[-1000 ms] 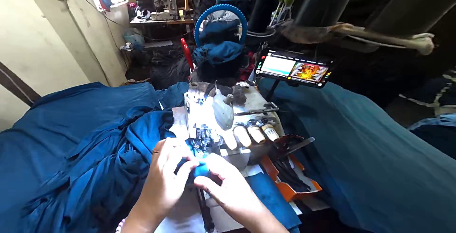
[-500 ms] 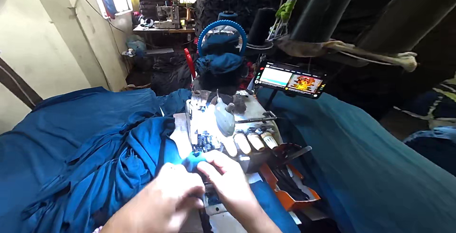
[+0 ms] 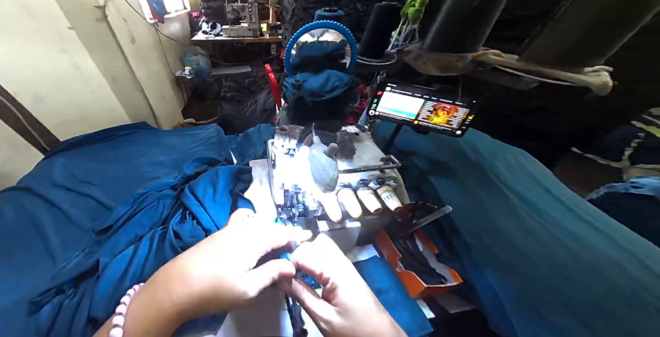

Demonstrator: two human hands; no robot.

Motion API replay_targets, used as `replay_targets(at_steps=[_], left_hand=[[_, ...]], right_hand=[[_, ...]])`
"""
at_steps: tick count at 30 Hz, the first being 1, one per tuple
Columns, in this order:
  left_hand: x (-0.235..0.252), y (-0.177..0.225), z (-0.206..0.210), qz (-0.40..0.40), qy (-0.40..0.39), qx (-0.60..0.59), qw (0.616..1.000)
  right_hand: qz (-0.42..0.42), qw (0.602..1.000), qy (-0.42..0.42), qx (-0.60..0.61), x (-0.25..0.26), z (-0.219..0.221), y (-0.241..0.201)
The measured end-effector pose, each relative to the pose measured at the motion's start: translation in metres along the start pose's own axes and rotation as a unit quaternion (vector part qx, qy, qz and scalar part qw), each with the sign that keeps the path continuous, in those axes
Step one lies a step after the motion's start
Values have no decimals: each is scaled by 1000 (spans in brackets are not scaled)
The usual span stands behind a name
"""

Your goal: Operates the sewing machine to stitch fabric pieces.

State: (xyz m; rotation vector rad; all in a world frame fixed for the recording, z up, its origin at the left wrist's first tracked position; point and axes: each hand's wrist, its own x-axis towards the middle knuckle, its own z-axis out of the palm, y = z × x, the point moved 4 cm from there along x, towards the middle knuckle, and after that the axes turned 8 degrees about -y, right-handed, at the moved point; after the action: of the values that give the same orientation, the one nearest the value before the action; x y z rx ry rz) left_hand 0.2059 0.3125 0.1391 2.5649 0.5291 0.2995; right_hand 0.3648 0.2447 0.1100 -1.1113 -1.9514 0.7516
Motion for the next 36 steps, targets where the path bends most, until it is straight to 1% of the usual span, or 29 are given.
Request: replay_targets(at_steps=[2,4,7,10,12,13,16,19,20,22,24,27,30,32,36], left_hand=[[1,-2,-3,3,-41,38,998],[4,-1,-7,17,-80,75,994],[9,8,-10,37,-133,61,989],[15,7,-5,36,-206,31,977],[19,6,1,-1,-259,32,965],[21,4,3,-12,-260,62,963],[23,-7,-1,-18,-195,188,962],[25,-10,-8,-33,-164,262,951],[24,-7,-8,-24,-148,275,950],[22,2,-5,26,-96,301,948],[21,8,0,50,-72,308,947],[21,12,6,56,-66,329,940],[23,12,8,53,-79,324,941],[23,11,8,54,-73,322,943],[24,5,4,-1,-103,299,949]], right_hand=[[10,999,-42,15,0,2,9],[16,994,-84,64,3,5,23],[-28,988,-94,115,-2,11,32],[-5,978,-91,187,-17,19,33],[17,976,-76,201,-24,23,36],[22,976,-72,204,-26,24,39],[17,977,-58,204,-21,27,47],[9,979,-57,197,-10,26,54],[8,980,-60,190,-7,25,54],[0,982,-64,180,-4,23,54],[-11,983,-65,172,-4,23,54],[-11,984,-68,163,-6,23,53],[0,984,-73,165,-7,21,54],[-5,984,-71,164,-6,21,55],[2,984,-69,167,-4,19,58]])
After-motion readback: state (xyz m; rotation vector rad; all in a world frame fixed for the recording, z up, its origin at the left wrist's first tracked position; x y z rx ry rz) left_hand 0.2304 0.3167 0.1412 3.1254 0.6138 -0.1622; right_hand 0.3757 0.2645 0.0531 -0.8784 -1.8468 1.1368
